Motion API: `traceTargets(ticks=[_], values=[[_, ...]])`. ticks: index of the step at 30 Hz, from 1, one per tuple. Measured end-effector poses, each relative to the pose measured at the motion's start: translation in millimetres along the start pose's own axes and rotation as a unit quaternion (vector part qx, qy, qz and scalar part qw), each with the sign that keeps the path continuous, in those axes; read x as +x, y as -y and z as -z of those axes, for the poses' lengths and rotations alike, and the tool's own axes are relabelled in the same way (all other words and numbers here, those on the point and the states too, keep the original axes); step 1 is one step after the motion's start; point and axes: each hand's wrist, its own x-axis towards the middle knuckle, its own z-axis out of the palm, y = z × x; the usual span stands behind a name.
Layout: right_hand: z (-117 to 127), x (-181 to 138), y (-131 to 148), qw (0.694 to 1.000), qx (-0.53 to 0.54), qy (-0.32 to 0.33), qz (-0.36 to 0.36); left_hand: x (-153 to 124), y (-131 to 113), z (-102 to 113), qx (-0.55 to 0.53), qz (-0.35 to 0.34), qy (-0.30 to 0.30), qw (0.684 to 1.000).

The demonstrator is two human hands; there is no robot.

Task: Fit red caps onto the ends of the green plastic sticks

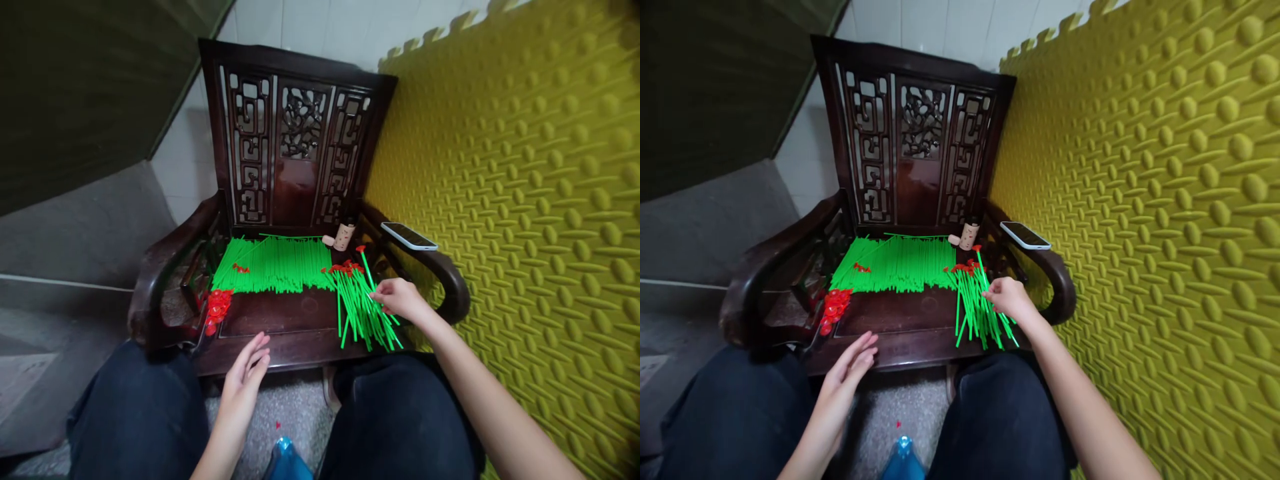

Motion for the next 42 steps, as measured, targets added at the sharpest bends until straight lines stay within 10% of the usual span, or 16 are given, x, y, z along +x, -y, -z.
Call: traceTargets(ticks=[6, 25, 42], values=[[-25, 46, -9, 0.990, -0.096, 0.055, -0.086, 15, 30, 1, 0.008, 0.021, -0.002, 1.000], [-43, 52, -4, 0.965, -0.246, 0.002, -0.087, 62, 41, -5, 0.163, -0.041, -0.011, 0.986], [-43, 49, -6, 0.962, -0.269, -0.010, -0.037, 191, 18, -38, 0.499, -0.208, -0.010, 0.841]])
